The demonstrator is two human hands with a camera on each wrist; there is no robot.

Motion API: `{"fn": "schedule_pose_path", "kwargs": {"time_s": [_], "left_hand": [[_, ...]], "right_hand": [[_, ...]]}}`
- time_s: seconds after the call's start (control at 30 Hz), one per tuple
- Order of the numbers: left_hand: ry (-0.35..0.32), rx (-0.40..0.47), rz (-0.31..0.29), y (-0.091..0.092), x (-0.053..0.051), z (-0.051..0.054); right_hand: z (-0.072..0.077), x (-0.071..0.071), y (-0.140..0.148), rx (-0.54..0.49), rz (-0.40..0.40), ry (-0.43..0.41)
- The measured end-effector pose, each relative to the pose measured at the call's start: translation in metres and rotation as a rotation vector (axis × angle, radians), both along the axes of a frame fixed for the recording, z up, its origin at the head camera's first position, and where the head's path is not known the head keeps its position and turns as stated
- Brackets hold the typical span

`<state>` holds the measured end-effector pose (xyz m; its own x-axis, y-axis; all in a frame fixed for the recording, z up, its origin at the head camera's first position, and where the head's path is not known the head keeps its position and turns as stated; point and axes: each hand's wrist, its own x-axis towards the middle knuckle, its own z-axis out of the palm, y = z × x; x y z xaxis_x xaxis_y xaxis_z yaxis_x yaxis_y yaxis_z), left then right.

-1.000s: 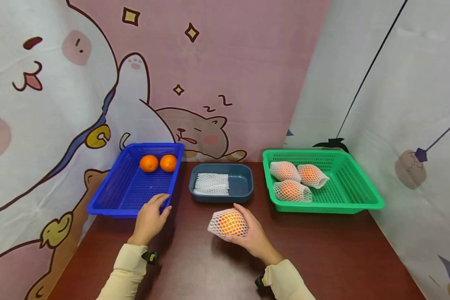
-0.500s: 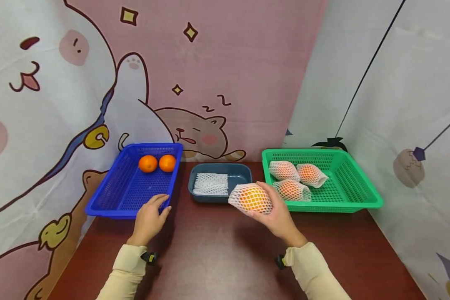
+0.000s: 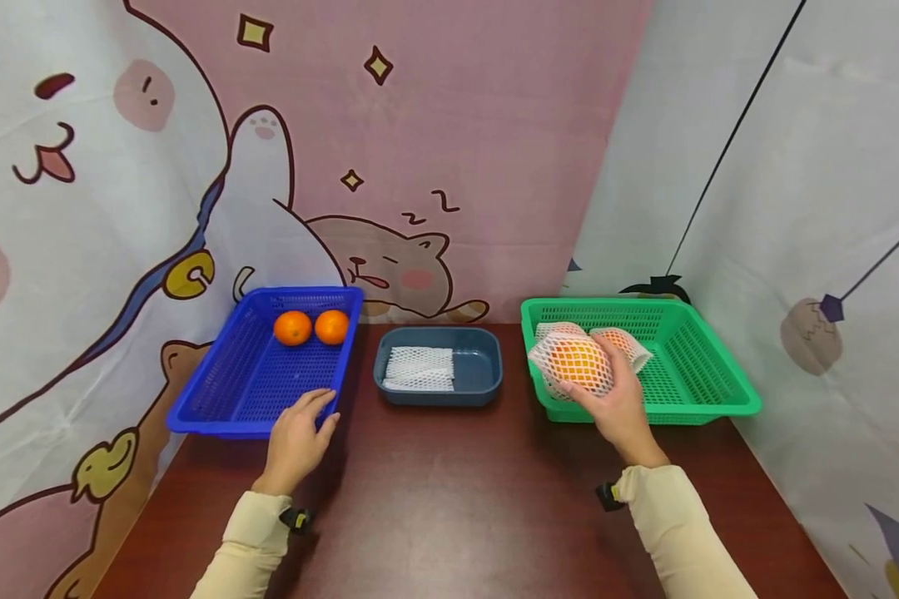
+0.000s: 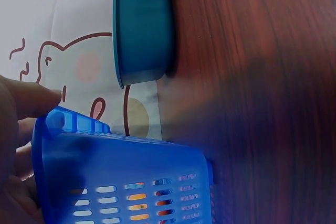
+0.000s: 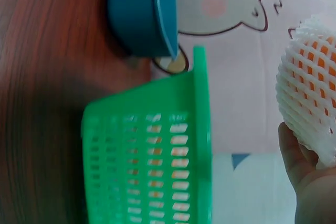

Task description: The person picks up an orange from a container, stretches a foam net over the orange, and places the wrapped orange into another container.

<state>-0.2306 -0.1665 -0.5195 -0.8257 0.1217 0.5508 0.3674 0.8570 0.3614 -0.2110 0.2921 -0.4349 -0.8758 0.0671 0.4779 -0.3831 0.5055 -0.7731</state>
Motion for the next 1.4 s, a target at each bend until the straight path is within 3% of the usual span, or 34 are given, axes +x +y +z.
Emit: {"fn": "schedule_pose_path", "kwargs": {"time_s": [0.1, 0.27, 0.53, 0.63, 0.93, 1.2, 1.4], "left_hand": [[-0.003, 0.000, -0.002, -0.001, 0.000, 0.000], [-0.007, 0.002, -0.006, -0.003, 0.002, 0.001], [0.002, 0.001, -0.006, -0.003, 0.003, 0.002], [0.005, 0.000, -0.007, -0.003, 0.003, 0.002], [0.012, 0.002, -0.018, -0.002, 0.003, 0.004], [0.007, 0.004, -0.030, -0.002, 0.002, 0.003], [0.003, 0.000, -0.028, -0.002, 0.001, 0.003]], "right_hand": [[-0.010, -0.006, 0.010, -0.013, -0.031, 0.022], [-0.032, -0.025, 0.032, 0.049, -0.156, 0.032], [-0.037, -0.037, 0.058, 0.185, -0.347, -0.080], [-0.038, -0.039, 0.068, 0.236, -0.380, -0.126], [-0.041, -0.046, 0.091, 0.385, -0.383, -0.288], [-0.043, -0.054, 0.103, 0.501, -0.316, -0.508], [-0.044, -0.064, 0.105, 0.515, -0.224, -0.635]]}}
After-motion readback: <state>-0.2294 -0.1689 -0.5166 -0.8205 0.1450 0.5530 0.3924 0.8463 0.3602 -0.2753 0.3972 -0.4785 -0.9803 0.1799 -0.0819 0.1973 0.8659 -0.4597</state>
